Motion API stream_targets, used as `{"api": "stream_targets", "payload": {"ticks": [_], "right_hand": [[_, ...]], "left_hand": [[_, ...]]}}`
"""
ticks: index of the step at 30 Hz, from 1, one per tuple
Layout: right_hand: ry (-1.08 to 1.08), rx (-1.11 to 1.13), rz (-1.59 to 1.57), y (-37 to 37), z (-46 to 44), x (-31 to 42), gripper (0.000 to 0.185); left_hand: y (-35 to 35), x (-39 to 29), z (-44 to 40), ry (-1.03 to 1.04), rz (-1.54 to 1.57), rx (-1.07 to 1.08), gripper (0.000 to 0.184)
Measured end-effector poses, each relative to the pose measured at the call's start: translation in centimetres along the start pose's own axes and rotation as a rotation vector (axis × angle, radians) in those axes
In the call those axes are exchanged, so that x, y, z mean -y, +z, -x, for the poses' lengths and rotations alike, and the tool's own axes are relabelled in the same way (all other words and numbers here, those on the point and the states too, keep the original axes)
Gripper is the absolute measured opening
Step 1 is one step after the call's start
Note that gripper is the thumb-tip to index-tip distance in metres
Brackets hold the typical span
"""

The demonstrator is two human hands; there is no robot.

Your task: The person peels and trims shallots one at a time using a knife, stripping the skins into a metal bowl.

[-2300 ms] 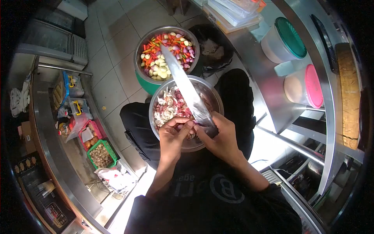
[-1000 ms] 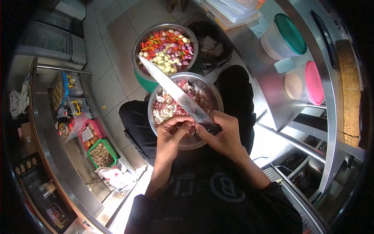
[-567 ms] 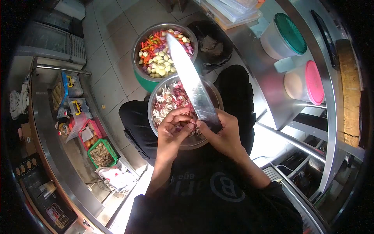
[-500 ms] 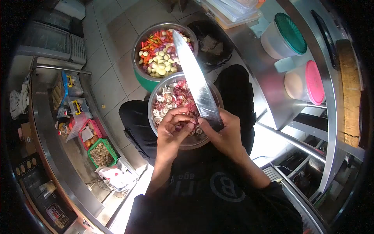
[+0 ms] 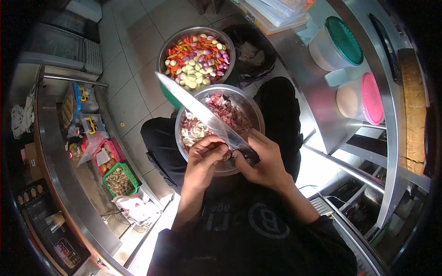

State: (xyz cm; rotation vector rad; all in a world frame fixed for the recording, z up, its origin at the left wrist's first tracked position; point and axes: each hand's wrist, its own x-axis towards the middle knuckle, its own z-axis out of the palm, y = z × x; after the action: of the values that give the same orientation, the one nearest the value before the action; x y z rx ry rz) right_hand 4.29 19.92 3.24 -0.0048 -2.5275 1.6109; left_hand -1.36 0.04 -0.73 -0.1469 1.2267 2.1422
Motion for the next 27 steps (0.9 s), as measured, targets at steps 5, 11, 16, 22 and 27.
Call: {"api": "stream_targets", "payload": {"ticks": [5,11,16,22,27], "right_hand": [[0.011,0.014,0.127,0.3,0.3,0.0,0.034],[-0.022,-0.023,0.181,0.8,0.3,-0.3,0.020],[-0.027,0.018,0.234,0.9,0.7,-1.4,0.038],[-0.007,0.002,0.116,0.5,0.4,-0.7,0.033],[0.001,0.018,0.044,0.2,0.2,0.1,0.029]], "left_hand": [[-0.4,0.7,0.1,-0.144,0.205,-0.063,0.022],[-0.8,1.0,0.0,-0.200,0.283,-0.041,0.023],[0.6,0.0,0.4,-0.123,0.113,0.004,0.027],[0.0,0.4,0.3,-0.097,0.128,-0.015,0.027],[-1.1,1.4,0.1,-0.119,0.224,0.011,0.027]]}}
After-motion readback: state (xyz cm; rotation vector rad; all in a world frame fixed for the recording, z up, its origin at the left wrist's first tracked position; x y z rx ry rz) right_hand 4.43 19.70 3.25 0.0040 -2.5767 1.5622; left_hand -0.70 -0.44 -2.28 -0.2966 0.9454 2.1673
